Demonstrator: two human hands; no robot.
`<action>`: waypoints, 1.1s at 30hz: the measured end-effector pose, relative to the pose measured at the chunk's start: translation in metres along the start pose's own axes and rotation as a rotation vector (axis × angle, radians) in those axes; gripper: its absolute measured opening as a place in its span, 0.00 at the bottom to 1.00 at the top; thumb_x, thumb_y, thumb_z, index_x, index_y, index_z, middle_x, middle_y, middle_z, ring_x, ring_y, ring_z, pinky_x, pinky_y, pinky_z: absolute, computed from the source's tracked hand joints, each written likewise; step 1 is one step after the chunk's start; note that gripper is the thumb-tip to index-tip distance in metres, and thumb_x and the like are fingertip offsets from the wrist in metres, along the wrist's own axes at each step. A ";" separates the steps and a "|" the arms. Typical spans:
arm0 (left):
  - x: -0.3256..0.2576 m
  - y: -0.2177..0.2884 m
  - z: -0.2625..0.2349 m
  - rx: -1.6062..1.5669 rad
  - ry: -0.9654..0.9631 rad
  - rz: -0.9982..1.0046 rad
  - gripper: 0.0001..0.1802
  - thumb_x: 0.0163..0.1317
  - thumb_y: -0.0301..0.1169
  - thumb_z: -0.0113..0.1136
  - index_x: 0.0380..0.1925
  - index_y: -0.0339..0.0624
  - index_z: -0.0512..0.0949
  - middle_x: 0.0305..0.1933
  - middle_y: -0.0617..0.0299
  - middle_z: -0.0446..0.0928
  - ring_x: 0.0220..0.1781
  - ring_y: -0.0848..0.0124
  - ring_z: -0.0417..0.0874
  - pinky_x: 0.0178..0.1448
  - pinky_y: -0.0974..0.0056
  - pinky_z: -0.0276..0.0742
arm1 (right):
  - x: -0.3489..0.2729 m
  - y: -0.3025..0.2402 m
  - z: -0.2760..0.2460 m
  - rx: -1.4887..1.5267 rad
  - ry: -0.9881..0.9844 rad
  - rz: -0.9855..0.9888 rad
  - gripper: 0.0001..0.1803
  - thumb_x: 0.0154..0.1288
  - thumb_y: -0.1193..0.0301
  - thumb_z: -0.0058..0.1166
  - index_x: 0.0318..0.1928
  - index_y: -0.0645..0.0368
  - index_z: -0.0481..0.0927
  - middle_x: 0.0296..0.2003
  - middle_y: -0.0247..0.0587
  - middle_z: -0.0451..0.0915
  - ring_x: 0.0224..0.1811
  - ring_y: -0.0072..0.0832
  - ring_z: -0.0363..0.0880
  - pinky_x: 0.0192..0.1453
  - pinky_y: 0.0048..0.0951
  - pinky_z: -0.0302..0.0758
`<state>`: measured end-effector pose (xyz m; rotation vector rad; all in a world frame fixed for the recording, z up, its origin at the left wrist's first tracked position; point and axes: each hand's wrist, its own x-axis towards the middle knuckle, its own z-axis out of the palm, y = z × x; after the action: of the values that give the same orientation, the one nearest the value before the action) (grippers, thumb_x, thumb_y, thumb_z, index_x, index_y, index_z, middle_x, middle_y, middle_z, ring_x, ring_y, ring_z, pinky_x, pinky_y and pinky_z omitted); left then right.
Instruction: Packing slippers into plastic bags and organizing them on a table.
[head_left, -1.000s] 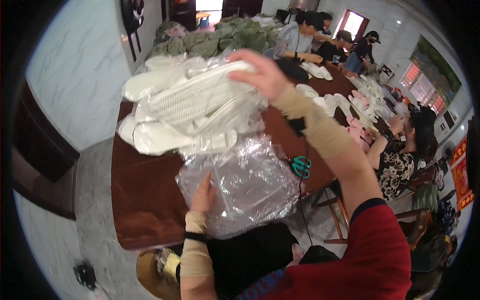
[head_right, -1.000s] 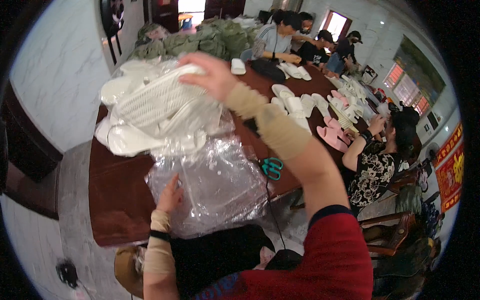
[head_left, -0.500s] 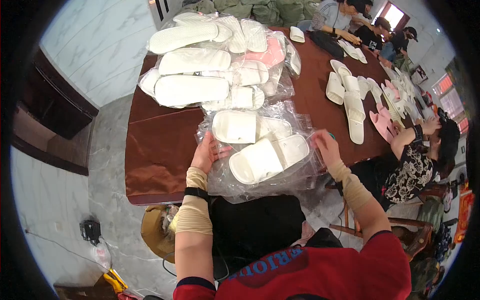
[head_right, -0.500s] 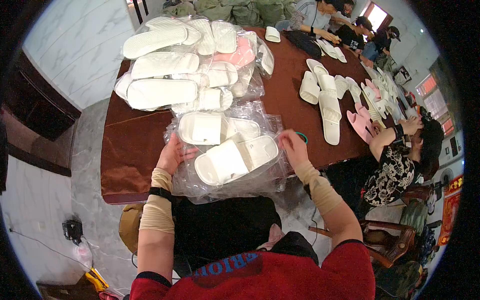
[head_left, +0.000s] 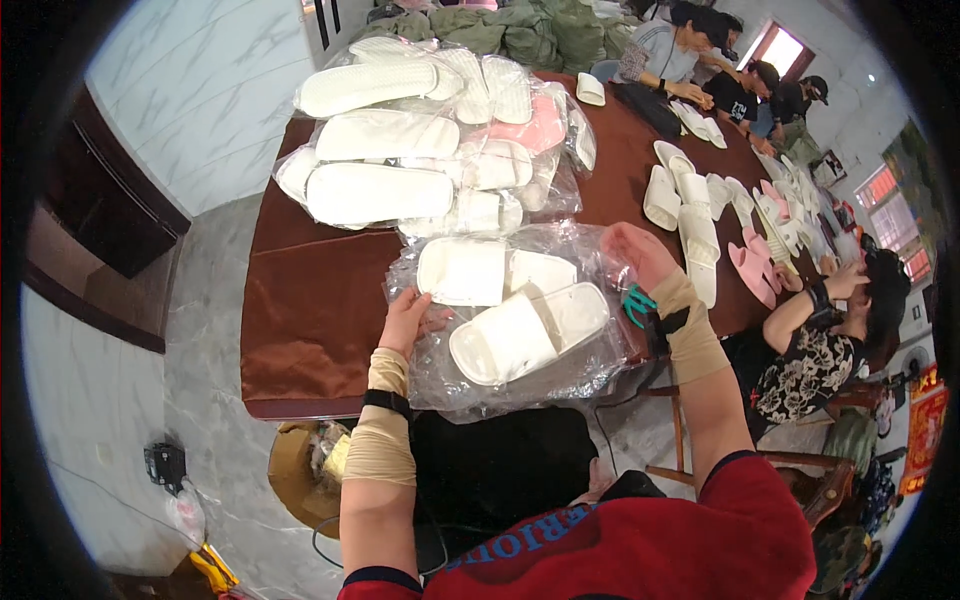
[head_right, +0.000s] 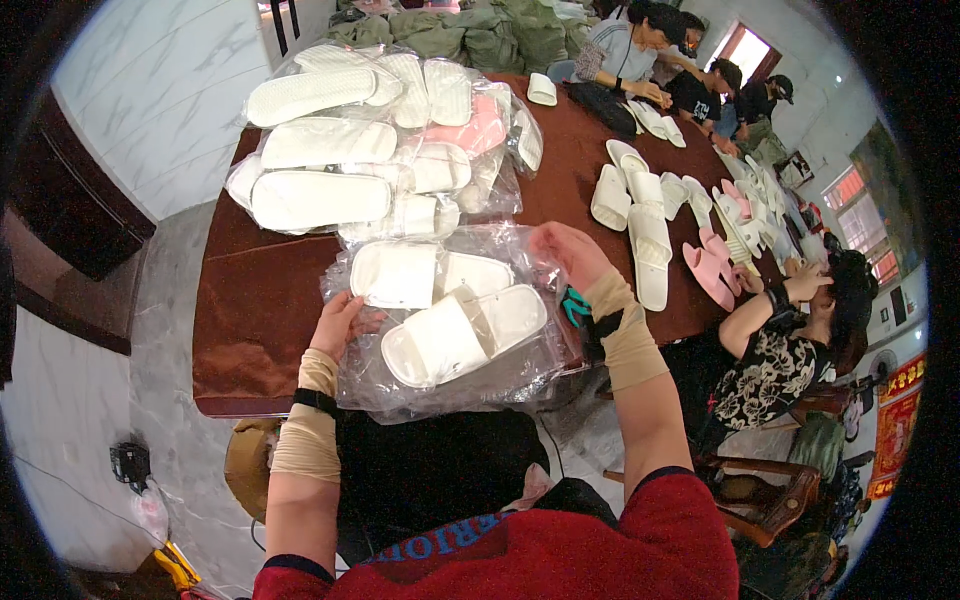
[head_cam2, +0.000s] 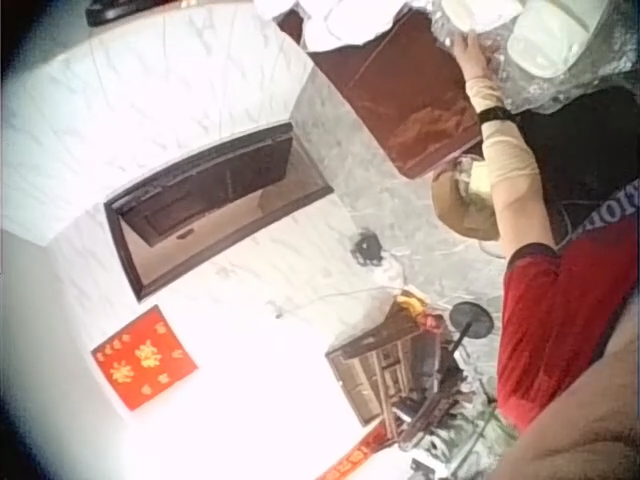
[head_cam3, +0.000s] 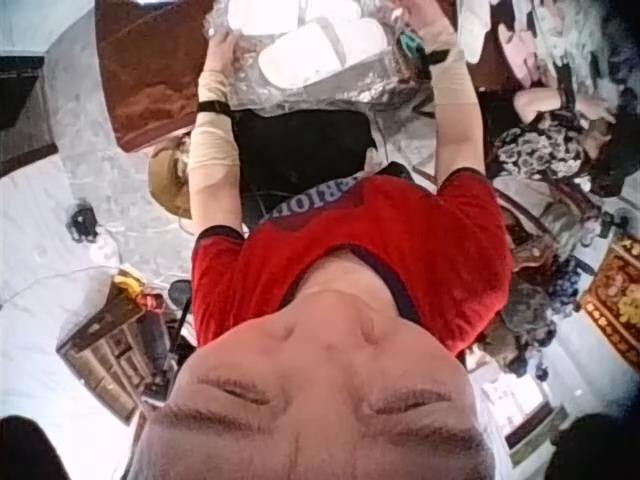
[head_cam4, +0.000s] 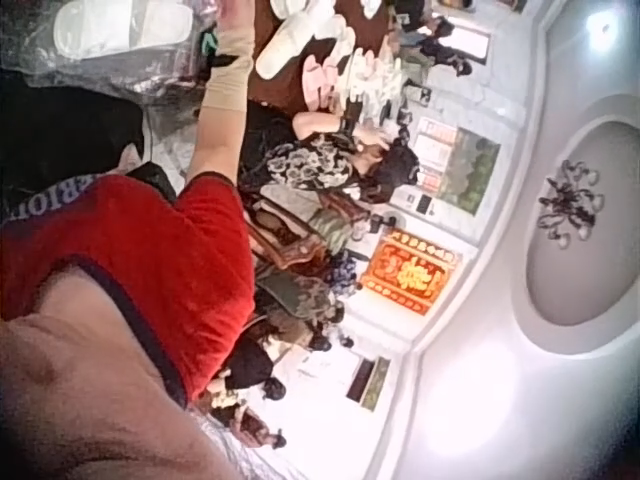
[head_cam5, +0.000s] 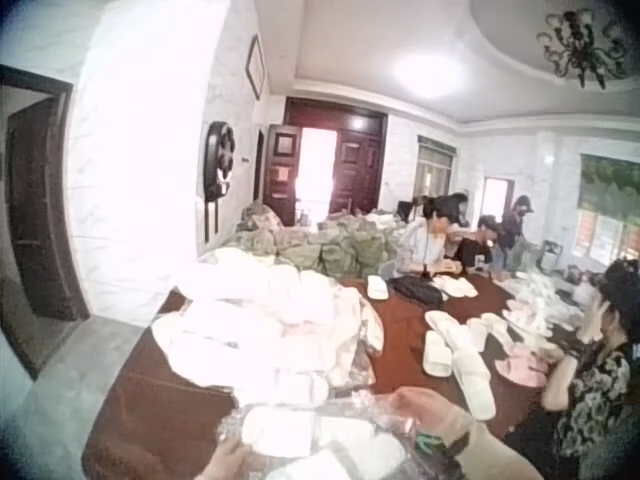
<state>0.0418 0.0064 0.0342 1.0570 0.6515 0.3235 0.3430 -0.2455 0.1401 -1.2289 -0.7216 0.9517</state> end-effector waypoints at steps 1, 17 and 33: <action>0.000 -0.001 0.004 -0.009 -0.004 0.001 0.16 0.68 0.30 0.46 0.52 0.32 0.65 0.48 0.54 0.74 0.42 0.62 0.83 0.41 0.65 0.82 | -0.006 0.010 -0.005 -0.018 0.010 -0.015 0.12 0.64 0.62 0.52 0.41 0.56 0.77 0.34 0.32 0.77 0.39 0.20 0.75 0.34 0.27 0.74; 0.006 -0.024 -0.020 -0.096 -0.006 0.008 0.15 0.69 0.30 0.42 0.51 0.32 0.67 0.46 0.55 0.75 0.41 0.57 0.84 0.42 0.59 0.83 | 0.022 0.088 0.021 -1.598 -0.420 -0.090 0.36 0.51 0.52 0.62 0.61 0.48 0.68 0.60 0.40 0.66 0.63 0.46 0.59 0.71 0.44 0.51; 0.004 -0.019 -0.009 -0.123 -0.011 0.020 0.14 0.69 0.32 0.43 0.49 0.35 0.68 0.44 0.58 0.74 0.41 0.58 0.84 0.41 0.62 0.83 | 0.009 0.070 0.030 -1.627 -0.337 0.044 0.55 0.38 0.49 0.69 0.66 0.56 0.58 0.64 0.52 0.57 0.67 0.52 0.52 0.69 0.48 0.55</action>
<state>0.0384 0.0056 0.0130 0.9477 0.6042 0.3703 0.3065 -0.2203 0.0781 -2.4673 -1.9099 0.4620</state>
